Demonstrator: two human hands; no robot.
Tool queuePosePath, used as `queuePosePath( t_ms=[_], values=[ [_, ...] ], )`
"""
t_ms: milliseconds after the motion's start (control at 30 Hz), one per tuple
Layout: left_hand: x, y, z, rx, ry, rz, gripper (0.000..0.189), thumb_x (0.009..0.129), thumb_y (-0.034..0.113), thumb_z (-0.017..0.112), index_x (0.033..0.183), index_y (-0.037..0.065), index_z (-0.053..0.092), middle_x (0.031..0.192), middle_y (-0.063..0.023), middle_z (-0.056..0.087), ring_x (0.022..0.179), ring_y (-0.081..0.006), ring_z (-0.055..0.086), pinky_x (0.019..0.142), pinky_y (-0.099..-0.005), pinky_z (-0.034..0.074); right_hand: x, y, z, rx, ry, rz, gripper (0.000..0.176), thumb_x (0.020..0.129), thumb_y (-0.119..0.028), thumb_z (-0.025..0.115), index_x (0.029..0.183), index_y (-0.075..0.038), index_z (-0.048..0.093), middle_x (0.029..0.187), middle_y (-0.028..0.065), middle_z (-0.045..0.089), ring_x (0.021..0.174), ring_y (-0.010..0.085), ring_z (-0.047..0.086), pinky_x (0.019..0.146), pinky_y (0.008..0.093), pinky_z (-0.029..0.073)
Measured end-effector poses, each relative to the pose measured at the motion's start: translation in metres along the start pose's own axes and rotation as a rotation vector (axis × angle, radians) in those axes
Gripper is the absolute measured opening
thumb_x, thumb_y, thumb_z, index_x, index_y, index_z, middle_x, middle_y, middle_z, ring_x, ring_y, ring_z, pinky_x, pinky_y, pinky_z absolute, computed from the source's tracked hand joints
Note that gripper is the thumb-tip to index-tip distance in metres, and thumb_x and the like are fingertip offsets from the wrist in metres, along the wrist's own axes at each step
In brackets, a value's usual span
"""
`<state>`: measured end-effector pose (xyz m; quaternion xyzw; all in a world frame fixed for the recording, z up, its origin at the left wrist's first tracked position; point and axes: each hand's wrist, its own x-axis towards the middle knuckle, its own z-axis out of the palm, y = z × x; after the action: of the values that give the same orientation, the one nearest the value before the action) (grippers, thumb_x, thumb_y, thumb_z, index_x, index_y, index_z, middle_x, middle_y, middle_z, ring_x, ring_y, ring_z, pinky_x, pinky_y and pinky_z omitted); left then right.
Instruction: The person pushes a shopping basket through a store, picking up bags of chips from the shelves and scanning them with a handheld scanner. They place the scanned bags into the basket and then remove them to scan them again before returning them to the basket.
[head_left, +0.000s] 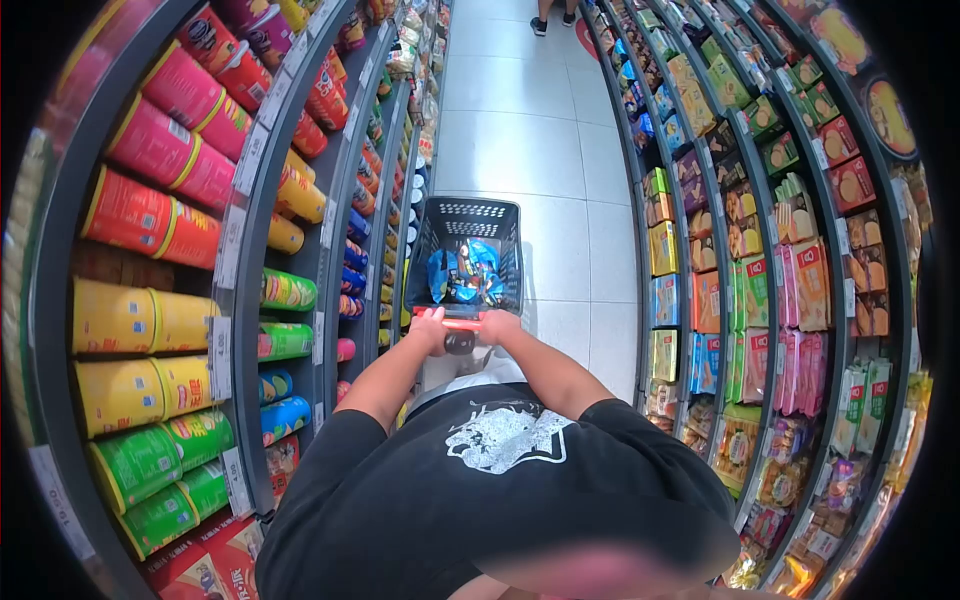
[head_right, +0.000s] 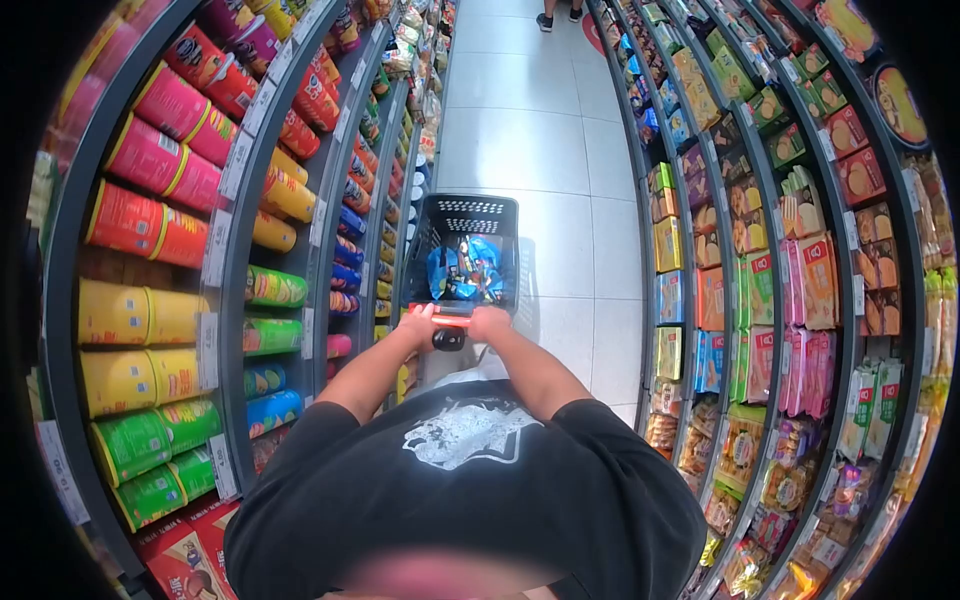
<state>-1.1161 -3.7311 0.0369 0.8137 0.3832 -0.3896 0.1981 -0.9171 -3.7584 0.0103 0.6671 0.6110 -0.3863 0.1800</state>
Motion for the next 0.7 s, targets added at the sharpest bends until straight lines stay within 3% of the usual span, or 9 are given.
queuePosePath(
  t_ms=[233,333,533,633,700],
  values=[
    [0.034,-0.007,-0.043,0.056,-0.053,-0.096,0.062,0.081,0.041,0.074,0.14,0.024,0.065,0.168,-0.0086,0.026,0.147,-0.0272,0.038,0.111,-0.0434,0.044,0.044,0.019,-0.033,-0.002,-0.003,-0.092,0.039,0.086,-0.025,0.062,0.117,-0.007,0.076,0.124,0.0146,0.073,0.114,0.0316,0.071,0.099,0.0444,0.055],
    [0.05,-0.006,-0.055,0.077,-0.117,-0.133,0.07,0.076,0.041,0.078,0.143,0.036,0.061,0.164,-0.0128,0.029,0.147,-0.0292,0.038,0.111,-0.0446,0.044,0.047,0.029,-0.053,-0.011,-0.058,-0.158,0.038,0.085,-0.024,0.062,0.116,-0.008,0.077,0.122,0.0139,0.074,0.113,0.0313,0.071,0.097,0.0443,0.056],
    [0.073,-0.018,-0.064,0.054,-0.047,-0.13,0.069,0.074,0.041,0.079,0.142,0.038,0.062,0.147,-0.01,0.04,0.138,-0.0286,0.043,0.106,-0.0441,0.048,0.075,0.035,-0.096,-0.043,-0.227,-0.197,0.036,0.084,-0.023,0.063,0.114,-0.01,0.078,0.119,0.0125,0.075,0.111,0.0303,0.072,0.095,0.0437,0.057],
    [0.081,-0.021,-0.079,0.03,-0.026,-0.123,0.068,0.075,0.041,0.078,0.141,0.039,0.062,0.146,-0.0107,0.04,0.138,-0.0288,0.044,0.105,-0.0441,0.049,0.09,0.043,-0.112,-0.037,-0.234,-0.206,0.037,0.084,-0.023,0.062,0.114,-0.009,0.078,0.12,0.0129,0.075,0.111,0.0294,0.072,0.094,0.0424,0.057],
    [0.09,-0.023,-0.085,-0.022,-0.004,-0.128,0.073,0.07,0.039,0.083,0.14,0.04,0.062,0.149,-0.0111,0.038,0.14,-0.0295,0.042,0.106,-0.0446,0.049,0.094,0.045,-0.121,-0.05,-0.19,-0.233,0.037,0.084,-0.023,0.062,0.115,-0.008,0.078,0.12,0.0132,0.075,0.112,0.0286,0.072,0.094,0.0412,0.058]
  ],
)
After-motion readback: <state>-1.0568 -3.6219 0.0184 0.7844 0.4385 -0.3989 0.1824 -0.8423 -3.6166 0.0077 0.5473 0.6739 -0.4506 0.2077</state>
